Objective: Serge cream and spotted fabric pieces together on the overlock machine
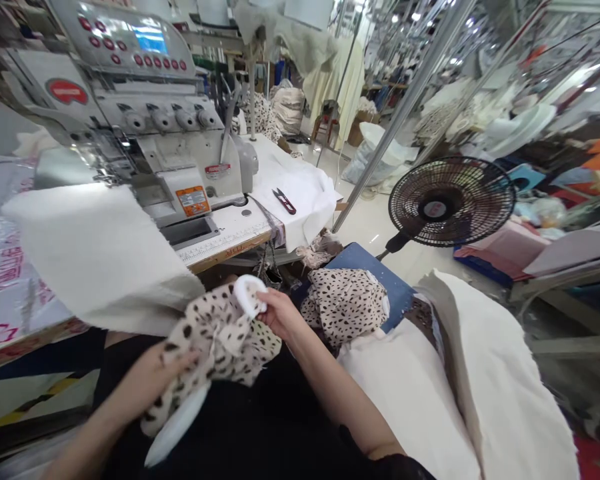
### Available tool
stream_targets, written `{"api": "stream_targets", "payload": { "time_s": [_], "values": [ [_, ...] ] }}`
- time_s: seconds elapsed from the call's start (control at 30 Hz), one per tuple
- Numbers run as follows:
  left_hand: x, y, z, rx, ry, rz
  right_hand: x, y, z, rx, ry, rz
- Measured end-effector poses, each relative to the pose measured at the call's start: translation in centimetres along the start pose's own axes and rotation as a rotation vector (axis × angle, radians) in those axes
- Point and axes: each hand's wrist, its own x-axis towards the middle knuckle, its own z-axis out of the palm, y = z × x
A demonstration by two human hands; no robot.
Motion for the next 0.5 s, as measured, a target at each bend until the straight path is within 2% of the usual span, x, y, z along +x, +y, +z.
{"api": "stream_targets", "payload": {
  "time_s": [0.07,0.13,0.17,0.23,0.27,0.3,0.4,0.43,0.5],
  "values": [
    [0.2,-0.5,-1.9,-0.067,0.32,0.079,-0.4,-0.5,-1.0,0.139,0.107,-0.076],
    [-0.1,-1.6,-2.8,-0.111,0.54,0.218,-1.0,-0.4,-1.8,0.238,0.182,-0.102],
    [-0.3,-2.3,-2.8,-0.129,0.597,0.248,-1.4,-0.1,-2.1,0.276,0.208,-0.098],
    [-0.9,-3.9,-1.6,-0.201,0.601,0.196,-2.2,0.9,-2.6,0.339,0.254,-0.08],
    [-1.0,-4.6,-0.7,-0.259,0.532,0.131,-2.5,1.5,-2.7,0.367,0.275,-0.072],
    [-1.1,-5.3,0.3,-0.319,0.412,0.047,-2.9,2.0,-2.8,0.392,0.294,-0.068],
    [-0.4,-6.5,3.3,-0.528,-0.045,-0.201,-3.8,2.9,-2.5,0.449,0.322,-0.069],
    [0.0,-6.5,4.1,-0.602,-0.155,-0.261,-4.0,2.9,-2.2,0.459,0.321,-0.071],
    [1.2,-6.1,5.5,-0.768,-0.306,-0.328,-4.5,2.6,-1.6,0.468,0.295,-0.085]
  ]
}}
